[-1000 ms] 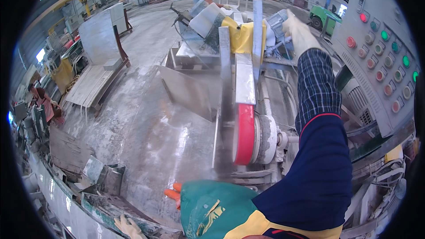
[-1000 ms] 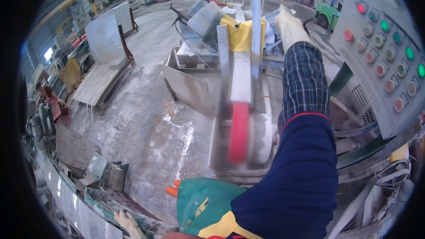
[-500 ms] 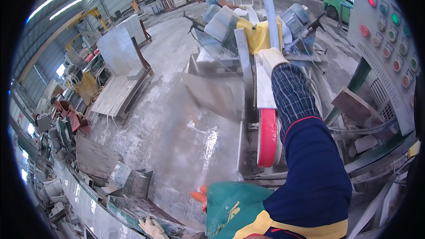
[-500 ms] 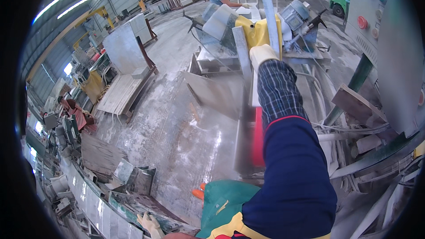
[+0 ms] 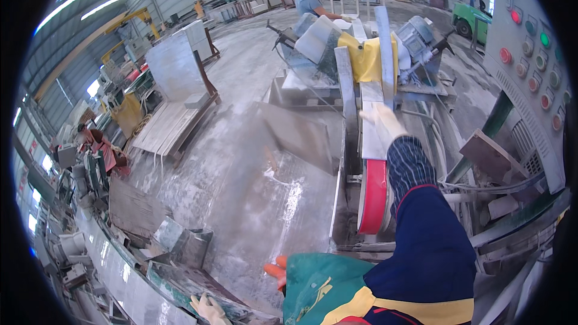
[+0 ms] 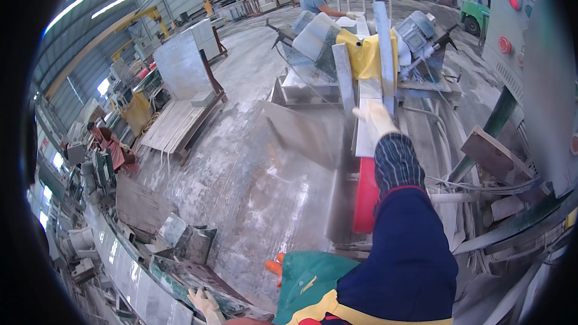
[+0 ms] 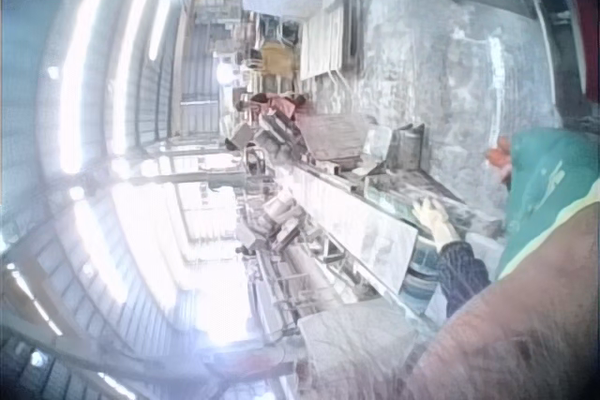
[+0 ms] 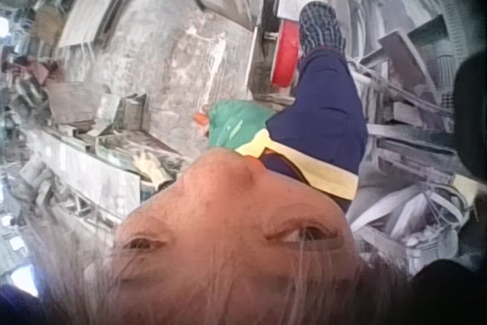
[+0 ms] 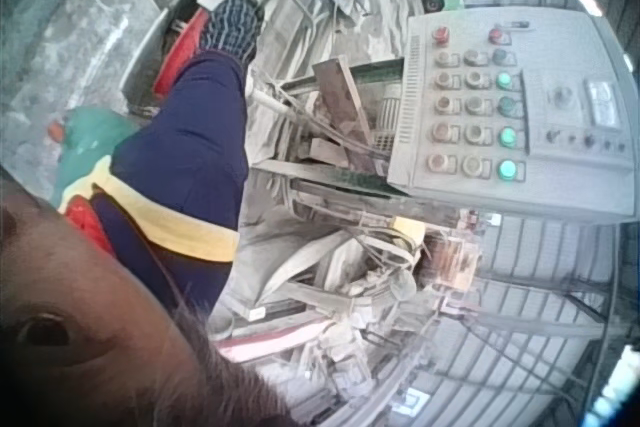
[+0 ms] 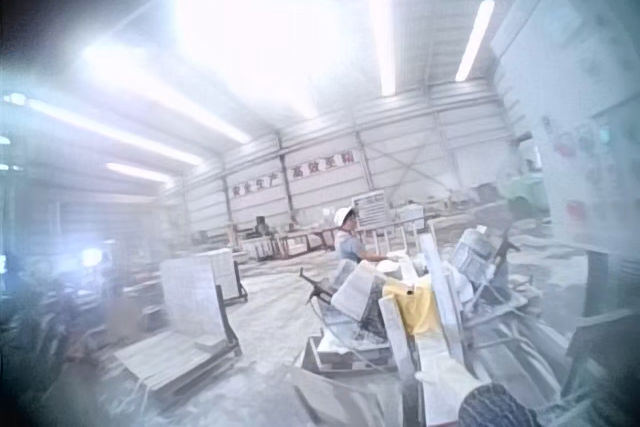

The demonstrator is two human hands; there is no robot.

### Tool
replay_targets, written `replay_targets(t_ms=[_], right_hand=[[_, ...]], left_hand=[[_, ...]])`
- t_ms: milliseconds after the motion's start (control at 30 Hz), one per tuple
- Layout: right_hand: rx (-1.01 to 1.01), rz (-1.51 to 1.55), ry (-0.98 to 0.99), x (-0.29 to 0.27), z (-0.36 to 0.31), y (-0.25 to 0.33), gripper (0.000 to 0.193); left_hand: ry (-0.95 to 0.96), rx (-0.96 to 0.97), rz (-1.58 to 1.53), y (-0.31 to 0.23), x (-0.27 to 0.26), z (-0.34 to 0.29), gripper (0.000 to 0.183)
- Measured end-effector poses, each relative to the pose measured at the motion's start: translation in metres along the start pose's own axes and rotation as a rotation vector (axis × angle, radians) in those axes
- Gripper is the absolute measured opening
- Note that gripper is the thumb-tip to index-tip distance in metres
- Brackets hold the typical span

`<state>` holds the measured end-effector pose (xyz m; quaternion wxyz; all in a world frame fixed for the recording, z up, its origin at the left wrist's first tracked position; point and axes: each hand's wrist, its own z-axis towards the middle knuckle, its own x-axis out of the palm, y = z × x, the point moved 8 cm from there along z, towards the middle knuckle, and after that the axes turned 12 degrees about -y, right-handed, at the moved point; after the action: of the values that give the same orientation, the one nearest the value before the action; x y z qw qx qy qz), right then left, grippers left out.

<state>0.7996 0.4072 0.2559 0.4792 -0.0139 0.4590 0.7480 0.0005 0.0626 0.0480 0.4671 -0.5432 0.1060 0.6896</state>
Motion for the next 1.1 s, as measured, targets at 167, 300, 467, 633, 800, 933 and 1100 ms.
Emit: replay_targets(t_ms=[167,300,467,633,800,933,1100], right_hand=[[0.211,-0.732,0.15,0.043,-0.086,-0.035,0.076],[0.204,-0.719,0.113,0.051,-0.098,-0.046,0.072],[0.126,-0.731,0.139,0.051,-0.107,-0.051,0.067],[-0.001,-0.667,0.053,0.048,-0.112,-0.049,0.064],[-0.109,-0.628,0.026,0.054,-0.089,-0.067,0.063],[-0.066,-0.687,0.046,0.062,-0.065,-0.08,0.066],[0.079,-0.736,-0.016,0.066,-0.039,-0.085,0.064]], left_hand=[[-0.051,0.048,-0.054,-0.003,-0.004,-0.001,0.03],[-0.049,0.033,-0.039,-0.006,-0.006,-0.001,0.029],[-0.073,-0.099,-0.138,-0.009,-0.012,-0.007,0.027],[-0.057,-0.07,-0.136,-0.006,-0.009,-0.005,0.025],[-0.005,-0.065,0.036,0.005,-0.004,-0.001,0.024],[-0.203,0.404,0.14,-0.024,-0.023,-0.007,0.026],[-0.303,0.528,0.043,-0.022,-0.027,-0.01,0.022]])
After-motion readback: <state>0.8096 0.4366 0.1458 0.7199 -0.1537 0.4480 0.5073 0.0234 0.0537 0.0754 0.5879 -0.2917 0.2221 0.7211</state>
